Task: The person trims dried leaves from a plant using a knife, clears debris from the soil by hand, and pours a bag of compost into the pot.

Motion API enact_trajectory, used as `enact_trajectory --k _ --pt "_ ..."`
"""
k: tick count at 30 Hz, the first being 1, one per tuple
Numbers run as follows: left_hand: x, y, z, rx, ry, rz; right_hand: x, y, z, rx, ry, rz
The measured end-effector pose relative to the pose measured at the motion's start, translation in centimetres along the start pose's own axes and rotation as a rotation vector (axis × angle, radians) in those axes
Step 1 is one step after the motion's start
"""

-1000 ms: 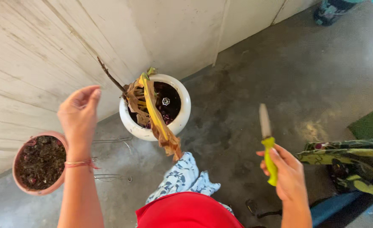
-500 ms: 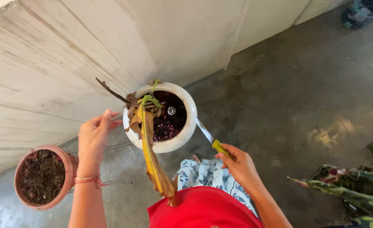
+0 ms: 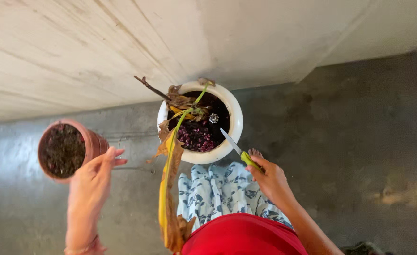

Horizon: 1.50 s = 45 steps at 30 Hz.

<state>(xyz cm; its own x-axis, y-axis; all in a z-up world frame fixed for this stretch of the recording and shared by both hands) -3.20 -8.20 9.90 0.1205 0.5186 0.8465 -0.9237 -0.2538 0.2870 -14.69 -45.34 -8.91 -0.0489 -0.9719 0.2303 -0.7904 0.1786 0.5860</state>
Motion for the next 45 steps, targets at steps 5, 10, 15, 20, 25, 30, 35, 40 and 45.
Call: enact_trajectory --k 5,10,15,20,25,30,35,40,45 --pt "-0.6 5.7 3.3 0.153 -0.097 0.068 3.7 -3.7 -2.5 -0.053 0.193 -0.139" --pt "-3.5 8.4 6.0 0.325 -0.169 -0.026 5.7 -6.5 -7.9 0.543 0.329 -0.124" --pt "-5.1 9.0 6.7 0.302 -0.109 0.000 6.3 -6.1 -12.4 0.760 0.351 -0.169" --pt "-6.1 9.5 6.9 0.323 -0.086 0.035 7.5 -4.8 -14.1 0.906 0.422 -0.179" --pt "-5.2 10.2 7.3 0.296 -0.100 0.095 9.1 -4.3 -13.8 0.838 0.488 -0.151" --pt "-4.5 8.3 7.5 0.012 -0.097 0.287 7.3 -3.7 -15.7 0.961 0.543 -0.197" --pt "-4.8 4.0 8.8 -0.071 -0.243 0.283 4.6 -2.1 -19.0 1.171 0.530 -0.159" --pt "-5.6 2.7 10.1 -0.225 -0.371 0.374 2.9 -2.3 -20.2 1.199 0.681 -0.170" --pt "-8.2 0.0 9.1 -0.007 -0.513 0.071 2.3 -2.8 -20.1 1.247 0.703 -0.142"
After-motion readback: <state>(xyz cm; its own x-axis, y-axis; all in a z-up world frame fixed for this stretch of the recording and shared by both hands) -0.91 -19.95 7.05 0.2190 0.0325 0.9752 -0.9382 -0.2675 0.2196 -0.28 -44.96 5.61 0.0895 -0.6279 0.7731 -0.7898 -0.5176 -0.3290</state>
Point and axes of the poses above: each hand's wrist, its own y-axis away from the middle knuckle, its own x-axis out of the back of the hand, z = x × y, the point moved 4 cm from there along -y, towards the middle knuckle, and after that the axes turned 2 degrees about -y, right-handed, at the moved point
